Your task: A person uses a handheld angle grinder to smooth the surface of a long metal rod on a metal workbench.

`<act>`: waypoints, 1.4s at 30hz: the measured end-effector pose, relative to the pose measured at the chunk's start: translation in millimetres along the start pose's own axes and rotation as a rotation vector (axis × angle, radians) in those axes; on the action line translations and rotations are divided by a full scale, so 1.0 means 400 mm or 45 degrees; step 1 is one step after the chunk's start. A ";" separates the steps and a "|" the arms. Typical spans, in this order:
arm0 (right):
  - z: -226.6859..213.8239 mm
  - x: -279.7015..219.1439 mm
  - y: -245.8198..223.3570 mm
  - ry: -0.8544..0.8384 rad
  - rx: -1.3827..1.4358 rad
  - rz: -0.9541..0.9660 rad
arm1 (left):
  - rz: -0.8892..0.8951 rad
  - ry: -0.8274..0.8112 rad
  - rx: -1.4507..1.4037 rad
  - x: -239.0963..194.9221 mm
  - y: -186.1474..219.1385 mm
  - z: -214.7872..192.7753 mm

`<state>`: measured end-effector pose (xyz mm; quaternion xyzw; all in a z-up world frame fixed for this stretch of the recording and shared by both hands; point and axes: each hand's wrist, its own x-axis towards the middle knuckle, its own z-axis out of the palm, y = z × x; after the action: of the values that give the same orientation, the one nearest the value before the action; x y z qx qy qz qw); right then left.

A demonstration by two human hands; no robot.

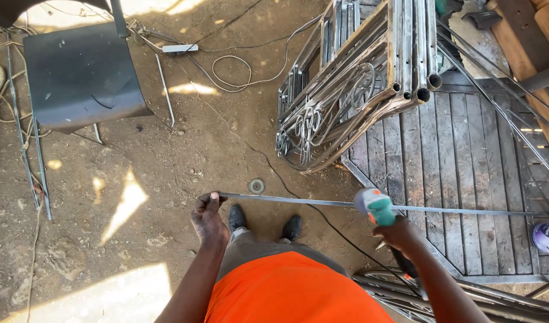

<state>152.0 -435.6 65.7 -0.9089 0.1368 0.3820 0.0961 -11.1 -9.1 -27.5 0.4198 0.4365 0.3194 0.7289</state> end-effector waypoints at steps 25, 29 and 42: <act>-0.087 -0.064 -0.322 -0.663 0.184 -0.352 | -0.038 0.031 0.020 0.000 -0.029 -0.041; -0.144 0.034 -0.179 -0.629 0.087 -0.116 | -0.069 -0.010 0.062 -0.010 -0.016 -0.041; -0.087 -0.061 -0.356 -0.787 0.147 -0.146 | -0.081 -0.018 0.040 0.004 -0.022 -0.038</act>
<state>204.8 -306.5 117.2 -0.7492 0.0710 0.6256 0.2058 -23.3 -6.7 -40.0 0.4193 0.4492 0.2862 0.7352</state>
